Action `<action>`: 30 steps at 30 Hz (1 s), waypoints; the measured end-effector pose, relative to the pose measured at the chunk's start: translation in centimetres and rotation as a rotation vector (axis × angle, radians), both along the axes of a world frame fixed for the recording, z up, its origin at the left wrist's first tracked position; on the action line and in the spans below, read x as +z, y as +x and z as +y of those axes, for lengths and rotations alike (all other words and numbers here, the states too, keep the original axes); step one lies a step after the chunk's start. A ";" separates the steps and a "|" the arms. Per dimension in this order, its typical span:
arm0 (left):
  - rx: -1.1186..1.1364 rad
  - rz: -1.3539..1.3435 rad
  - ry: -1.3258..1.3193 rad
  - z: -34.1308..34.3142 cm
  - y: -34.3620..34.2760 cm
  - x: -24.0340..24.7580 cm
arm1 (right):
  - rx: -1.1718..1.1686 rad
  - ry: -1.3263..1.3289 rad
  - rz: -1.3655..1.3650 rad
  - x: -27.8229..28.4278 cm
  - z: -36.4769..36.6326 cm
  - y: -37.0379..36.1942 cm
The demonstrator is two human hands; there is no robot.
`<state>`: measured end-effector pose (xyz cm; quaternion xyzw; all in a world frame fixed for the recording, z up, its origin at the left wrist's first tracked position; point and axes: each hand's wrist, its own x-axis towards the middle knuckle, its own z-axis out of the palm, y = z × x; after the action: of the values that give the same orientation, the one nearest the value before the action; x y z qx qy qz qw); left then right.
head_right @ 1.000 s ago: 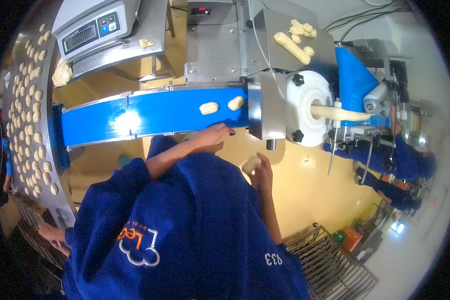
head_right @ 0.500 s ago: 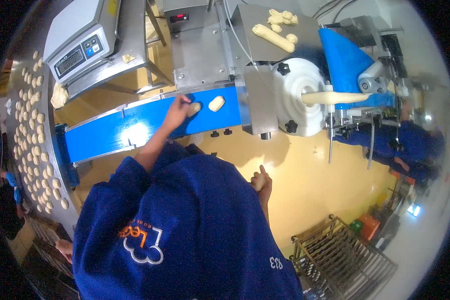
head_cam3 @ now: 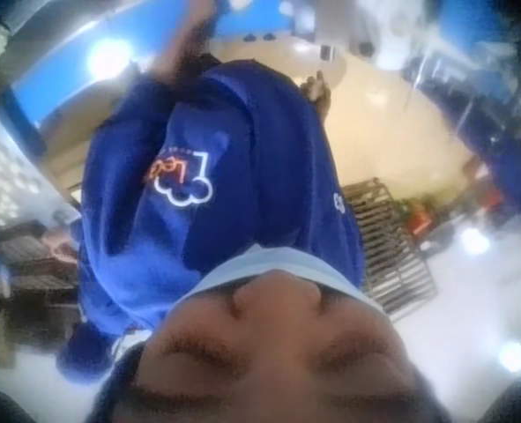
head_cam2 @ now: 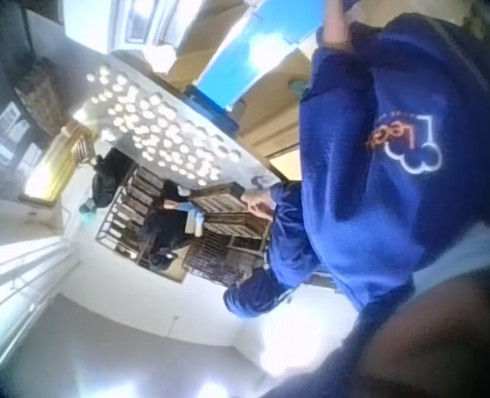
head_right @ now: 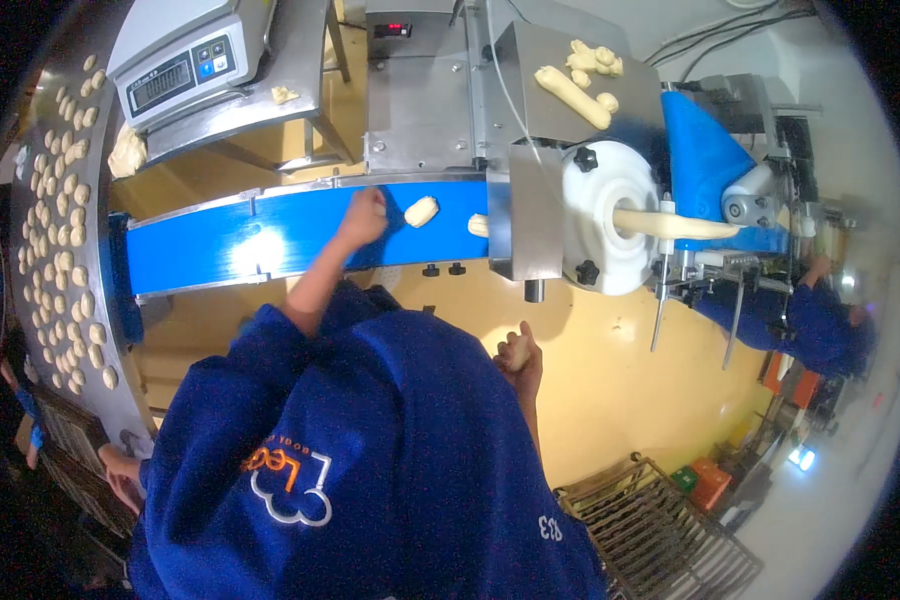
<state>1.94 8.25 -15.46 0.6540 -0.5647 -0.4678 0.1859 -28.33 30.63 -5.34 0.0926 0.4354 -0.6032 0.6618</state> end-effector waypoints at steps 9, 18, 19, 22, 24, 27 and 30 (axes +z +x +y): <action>0.178 0.592 0.209 -0.1 1.5 4.0 | 0.871 -0.061 0.888 1.8 -7.7 6.5; -0.225 -0.441 -0.215 0.8 -3.5 4.0 | 1.177 -0.306 2.807 -3.7 -17.8 11.9; -0.193 -0.424 -0.213 0.7 -3.1 4.0 | 1.202 -0.245 2.798 -5.2 -18.0 11.7; -0.113 -0.254 -0.155 0.4 -0.3 3.2 | 1.290 -0.154 2.723 -7.7 -19.0 11.6; -0.089 0.015 -0.056 0.3 3.0 1.0 | 1.368 -0.210 2.605 -7.0 -19.3 12.2; 0.097 0.483 0.271 2.0 7.5 3.3 | 1.234 -0.400 2.326 -6.1 -19.9 10.7; 0.319 1.071 0.290 5.1 11.2 6.0 | 0.934 -0.386 1.714 -6.3 -20.8 10.1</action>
<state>13.14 13.32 -9.47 0.4218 -0.2160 -0.7726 0.4226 -18.23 9.87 -11.63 -0.6644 0.6535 -0.2060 0.2984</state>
